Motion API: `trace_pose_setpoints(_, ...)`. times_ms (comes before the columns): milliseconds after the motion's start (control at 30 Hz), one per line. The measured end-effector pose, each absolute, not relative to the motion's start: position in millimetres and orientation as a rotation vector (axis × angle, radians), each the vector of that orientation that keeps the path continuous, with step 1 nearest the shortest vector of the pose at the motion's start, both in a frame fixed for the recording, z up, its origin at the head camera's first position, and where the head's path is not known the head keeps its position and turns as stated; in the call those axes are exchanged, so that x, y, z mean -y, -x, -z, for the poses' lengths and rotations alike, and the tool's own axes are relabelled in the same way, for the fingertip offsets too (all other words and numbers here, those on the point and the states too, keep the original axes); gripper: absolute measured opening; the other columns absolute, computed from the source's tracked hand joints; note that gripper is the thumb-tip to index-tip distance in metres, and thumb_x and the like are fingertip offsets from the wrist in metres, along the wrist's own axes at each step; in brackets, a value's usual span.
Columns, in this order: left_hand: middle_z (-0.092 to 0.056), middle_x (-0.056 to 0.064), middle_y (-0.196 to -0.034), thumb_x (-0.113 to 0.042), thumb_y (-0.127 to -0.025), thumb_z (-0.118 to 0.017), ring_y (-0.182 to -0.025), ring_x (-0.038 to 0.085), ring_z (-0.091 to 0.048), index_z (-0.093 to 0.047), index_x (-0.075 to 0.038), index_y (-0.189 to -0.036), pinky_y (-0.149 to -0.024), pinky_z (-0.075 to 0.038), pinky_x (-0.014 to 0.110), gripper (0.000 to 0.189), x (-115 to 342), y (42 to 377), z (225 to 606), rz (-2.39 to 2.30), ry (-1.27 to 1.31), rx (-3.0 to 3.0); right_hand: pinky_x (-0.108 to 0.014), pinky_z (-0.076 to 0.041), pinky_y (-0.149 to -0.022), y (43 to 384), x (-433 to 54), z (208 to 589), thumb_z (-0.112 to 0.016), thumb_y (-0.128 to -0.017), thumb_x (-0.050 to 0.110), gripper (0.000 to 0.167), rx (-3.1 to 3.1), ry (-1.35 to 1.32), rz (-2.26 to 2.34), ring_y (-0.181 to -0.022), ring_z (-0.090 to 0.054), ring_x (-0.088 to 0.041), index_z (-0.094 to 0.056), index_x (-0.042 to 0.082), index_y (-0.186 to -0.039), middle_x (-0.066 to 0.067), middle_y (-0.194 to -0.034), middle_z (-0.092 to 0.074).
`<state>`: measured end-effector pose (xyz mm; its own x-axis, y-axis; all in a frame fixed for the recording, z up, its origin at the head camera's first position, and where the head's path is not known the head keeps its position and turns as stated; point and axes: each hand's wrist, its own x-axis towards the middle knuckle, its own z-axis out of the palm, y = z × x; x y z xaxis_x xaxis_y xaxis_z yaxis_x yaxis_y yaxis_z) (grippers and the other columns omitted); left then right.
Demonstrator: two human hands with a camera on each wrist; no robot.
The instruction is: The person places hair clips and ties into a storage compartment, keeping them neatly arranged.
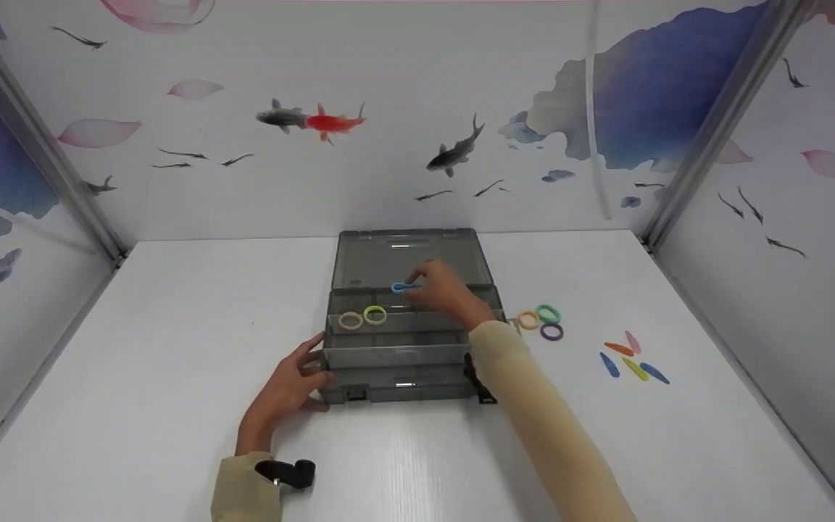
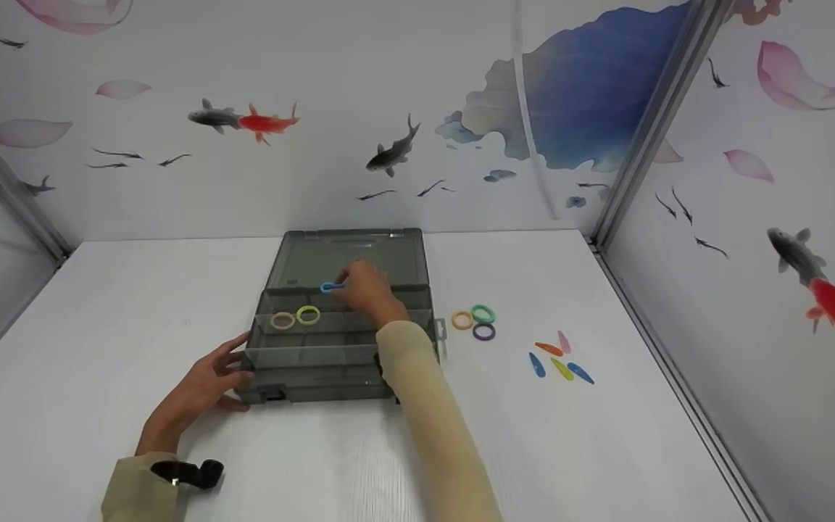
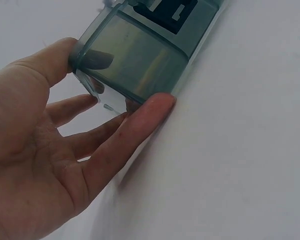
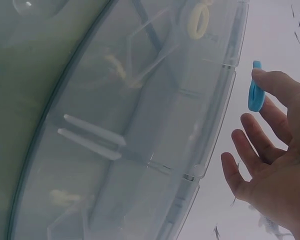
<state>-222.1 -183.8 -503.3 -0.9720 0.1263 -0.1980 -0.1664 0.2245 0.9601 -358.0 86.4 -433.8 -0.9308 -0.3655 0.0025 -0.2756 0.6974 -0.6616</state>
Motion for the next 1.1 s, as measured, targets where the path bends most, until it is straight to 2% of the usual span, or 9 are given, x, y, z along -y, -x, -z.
trace_pose_setpoints(100,-0.036,0.021,-0.158,-0.004,-0.091,-0.06,-0.132,0.041,-0.053,-0.028,-0.023,-0.159,-0.07,-0.063,0.046,0.078,184,222,504,-1.828,0.035,-2.259,-0.049,-0.047,-0.109,361,-85,433,-0.072,-0.091,0.018,0.028,-2.733,0.526,1.079,-0.131,-0.052,-0.036,-0.072,0.002,-0.114,-0.019,-0.136,-0.059)
trace_pose_setpoints(233,-0.037,0.021,-0.158,-0.004,-0.091,-0.06,-0.132,0.041,-0.052,-0.029,-0.023,-0.159,-0.071,-0.063,0.047,0.078,183,221,506,-1.833,0.04,-2.257,-0.048,-0.05,-0.105,365,-84,434,-0.072,-0.09,0.016,0.029,-2.682,0.509,1.079,-0.12,-0.061,-0.033,-0.072,0.0,-0.114,-0.018,-0.127,-0.067)
trace_pose_setpoints(333,-0.037,0.021,-0.158,-0.003,-0.091,-0.06,-0.132,0.041,-0.052,-0.029,-0.024,-0.159,-0.071,-0.063,0.047,0.078,182,221,507,-1.828,0.049,-2.253,-0.045,-0.054,-0.097,367,-83,435,-0.073,-0.09,0.017,0.028,-2.682,0.488,1.025,-0.107,-0.065,-0.028,-0.072,0.002,-0.113,-0.016,-0.119,-0.071)
trace_pose_setpoints(600,-0.035,0.019,-0.159,-0.004,-0.091,-0.059,-0.132,0.039,-0.053,-0.028,-0.025,-0.159,-0.071,-0.063,0.045,0.078,185,223,505,-1.812,0.054,-2.25,-0.042,-0.056,-0.091,369,-76,442,-0.076,-0.089,0.02,0.023,-2.705,0.445,0.886,-0.1,-0.067,-0.024,-0.076,0.007,-0.108,-0.009,-0.11,-0.074)
trace_pose_setpoints(900,-0.035,0.02,-0.159,-0.004,-0.091,-0.059,-0.133,0.041,-0.051,-0.028,-0.024,-0.159,-0.071,-0.063,0.045,0.077,184,223,504,-1.817,0.057,-2.256,-0.042,-0.058,-0.089,366,-69,443,-0.073,-0.09,0.016,0.022,-2.748,0.474,0.806,-0.096,-0.07,-0.023,-0.077,0.005,-0.108,-0.009,-0.107,-0.076)
trace_pose_setpoints(1100,-0.037,0.02,-0.158,-0.003,-0.091,-0.059,-0.132,0.04,-0.052,-0.029,-0.024,-0.159,-0.07,-0.063,0.044,0.077,184,223,505,-1.826,0.062,-2.258,-0.043,-0.059,-0.09,364,-76,433,-0.074,-0.09,0.016,0.025,-2.687,0.536,0.84,-0.102,-0.07,-0.026,-0.075,0.004,-0.112,-0.013,-0.114,-0.074)
